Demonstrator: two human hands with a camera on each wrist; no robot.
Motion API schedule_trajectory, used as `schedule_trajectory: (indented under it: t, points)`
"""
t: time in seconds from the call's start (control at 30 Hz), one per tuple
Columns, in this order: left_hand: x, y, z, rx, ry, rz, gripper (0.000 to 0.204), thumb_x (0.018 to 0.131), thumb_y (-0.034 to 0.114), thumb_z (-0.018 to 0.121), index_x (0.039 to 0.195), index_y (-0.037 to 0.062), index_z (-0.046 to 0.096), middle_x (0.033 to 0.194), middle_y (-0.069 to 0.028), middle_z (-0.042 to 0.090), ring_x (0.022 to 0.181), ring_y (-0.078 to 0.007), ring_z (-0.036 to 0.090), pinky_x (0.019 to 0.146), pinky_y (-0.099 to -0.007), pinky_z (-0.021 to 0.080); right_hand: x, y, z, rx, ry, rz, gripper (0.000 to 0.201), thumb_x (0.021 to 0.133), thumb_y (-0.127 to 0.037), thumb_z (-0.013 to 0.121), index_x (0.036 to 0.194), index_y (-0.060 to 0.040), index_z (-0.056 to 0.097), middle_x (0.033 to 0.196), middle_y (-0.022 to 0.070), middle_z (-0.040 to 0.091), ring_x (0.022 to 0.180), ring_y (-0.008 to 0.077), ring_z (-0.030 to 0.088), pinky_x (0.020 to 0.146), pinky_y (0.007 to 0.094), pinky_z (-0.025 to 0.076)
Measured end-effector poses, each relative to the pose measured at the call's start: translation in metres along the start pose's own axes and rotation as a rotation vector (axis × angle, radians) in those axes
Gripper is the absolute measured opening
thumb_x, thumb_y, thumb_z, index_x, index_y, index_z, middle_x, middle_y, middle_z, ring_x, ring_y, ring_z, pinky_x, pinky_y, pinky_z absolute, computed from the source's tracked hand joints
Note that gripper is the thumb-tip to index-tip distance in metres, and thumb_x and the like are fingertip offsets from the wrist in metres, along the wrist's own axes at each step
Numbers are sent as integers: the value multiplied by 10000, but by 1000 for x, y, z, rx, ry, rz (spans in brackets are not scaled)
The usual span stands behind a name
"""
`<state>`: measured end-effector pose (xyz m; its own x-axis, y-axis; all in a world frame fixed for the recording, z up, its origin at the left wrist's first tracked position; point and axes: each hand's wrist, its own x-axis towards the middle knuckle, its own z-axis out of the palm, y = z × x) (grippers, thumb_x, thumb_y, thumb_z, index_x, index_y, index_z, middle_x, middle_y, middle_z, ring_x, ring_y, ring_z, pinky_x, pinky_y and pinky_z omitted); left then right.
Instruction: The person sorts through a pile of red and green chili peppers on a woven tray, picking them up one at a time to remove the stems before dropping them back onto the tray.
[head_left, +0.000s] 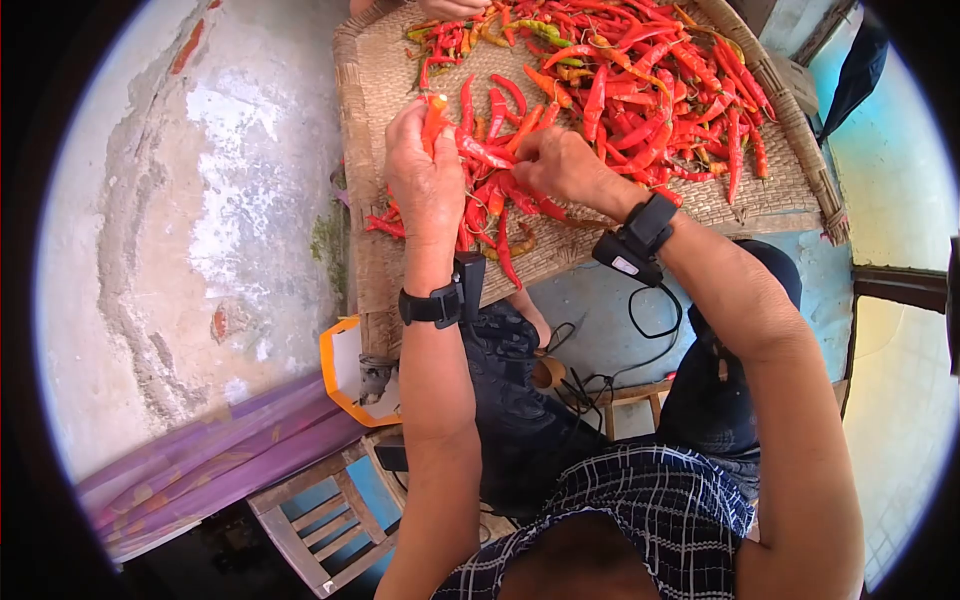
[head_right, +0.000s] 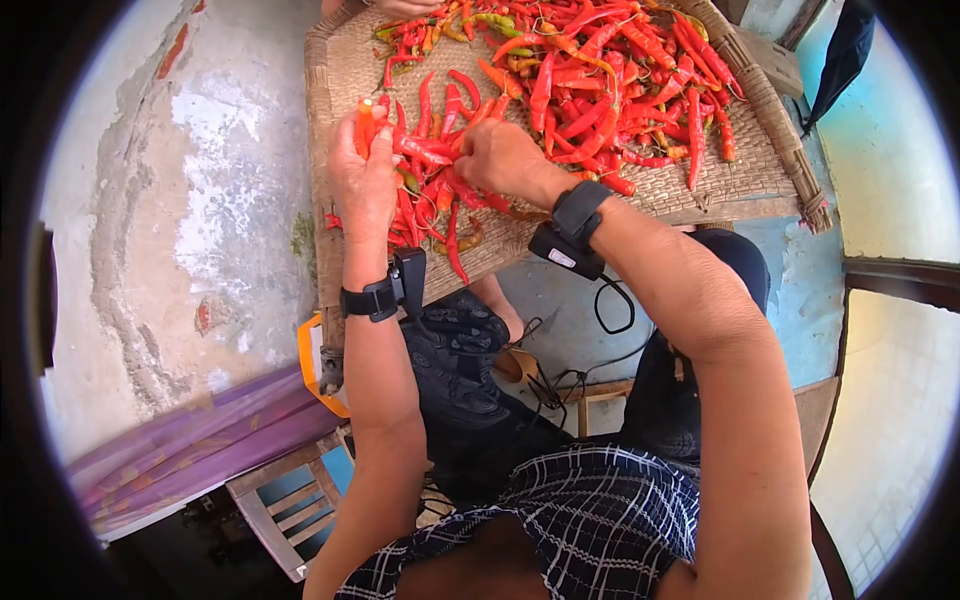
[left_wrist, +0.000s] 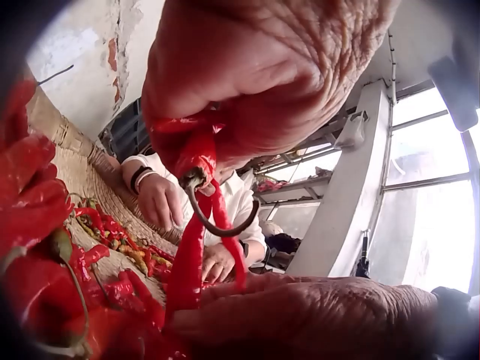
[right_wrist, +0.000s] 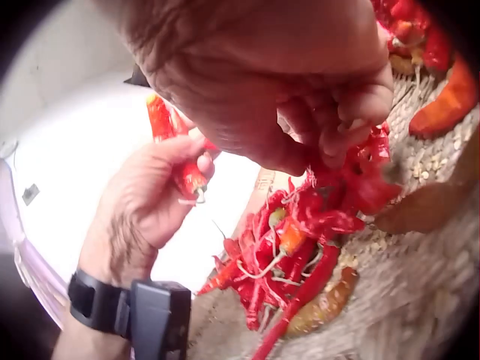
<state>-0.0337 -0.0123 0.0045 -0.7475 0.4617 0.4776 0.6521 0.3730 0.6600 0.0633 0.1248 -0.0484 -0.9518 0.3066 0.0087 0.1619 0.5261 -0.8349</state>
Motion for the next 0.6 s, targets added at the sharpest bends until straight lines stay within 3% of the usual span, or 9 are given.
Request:
schedule_trajectory:
  t: [0.03, 0.17, 0.23, 0.27, 0.33, 0.37, 0.43, 0.53, 0.6]
  points:
    - [1, -1, -1, -23, 26, -1, 264, 800, 5, 601, 1061, -28, 575, 1090, -170, 592, 1033, -319, 573, 915, -374, 450, 1, 5, -2, 118, 3, 0, 231, 751, -244, 643, 829, -29, 670, 779, 226, 642, 770, 379, 643, 692, 427, 515]
    - [-1, -1, -1, -28, 15, -27, 267, 800, 6, 602, 1064, -29, 573, 1093, -168, 592, 1036, -313, 574, 918, -369, 450, -2, 18, -8, 50, 43, -29, 256, 742, -258, 669, 827, -17, 667, 732, 219, 632, 716, 348, 648, 667, 418, 506]
    - [0, -4, 0, 49, 39, 118, 235, 878, 40, 578, 1111, 10, 584, 1002, -56, 645, 755, -89, 592, 609, -233, 500, -4, 10, -23, 226, 39, 76, 241, 781, -248, 669, 818, -11, 664, 683, 151, 634, 618, 257, 624, 577, 368, 488]
    - [-1, -4, 0, 48, 41, 117, 235, 878, 40, 578, 1111, 10, 584, 1002, -56, 645, 755, -89, 592, 609, -233, 500, -4, 7, -32, 225, 38, 75, 241, 781, -248, 669, 818, -11, 664, 683, 151, 634, 618, 257, 624, 577, 368, 488]
    - [-2, 5, -2, 78, -22, 94, 248, 855, 32, 593, 1100, -2, 588, 1046, -92, 637, 843, -148, 621, 709, -271, 514, -1, 5, -51, 550, 103, 110, 212, 831, -224, 650, 816, -13, 653, 653, 65, 612, 562, 145, 559, 498, 290, 439]
    - [-3, 7, -2, 77, -23, 94, 248, 855, 32, 593, 1100, -2, 588, 1046, -92, 637, 843, -148, 621, 709, -271, 514, 3, 6, -60, 571, 90, 148, 178, 860, -200, 628, 828, -25, 637, 672, 24, 607, 553, 89, 519, 471, 228, 401]
    - [-4, 12, 1, 174, -16, 249, 264, 829, 32, 606, 1089, -14, 589, 1084, -131, 620, 970, -227, 615, 841, -311, 487, 4, -1, -77, 709, 194, 140, 180, 857, -206, 631, 824, -29, 628, 682, 27, 607, 554, 84, 513, 477, 222, 405]
    - [-6, 17, 1, 137, -75, 185, 281, 821, 39, 609, 1095, -19, 585, 1126, -153, 598, 1059, -280, 580, 929, -331, 440, 8, 6, -86, 986, 331, 88, 213, 861, -246, 640, 810, -42, 605, 707, 29, 605, 559, 78, 497, 493, 212, 415]
    - [-5, 18, 2, 139, -80, 188, 284, 824, 44, 607, 1099, -21, 583, 1125, -154, 598, 1053, -276, 582, 931, -333, 439, 10, 9, -87, 1443, 399, 144, 226, 901, -271, 602, 884, -46, 599, 779, 12, 622, 641, 75, 519, 583, 210, 413]
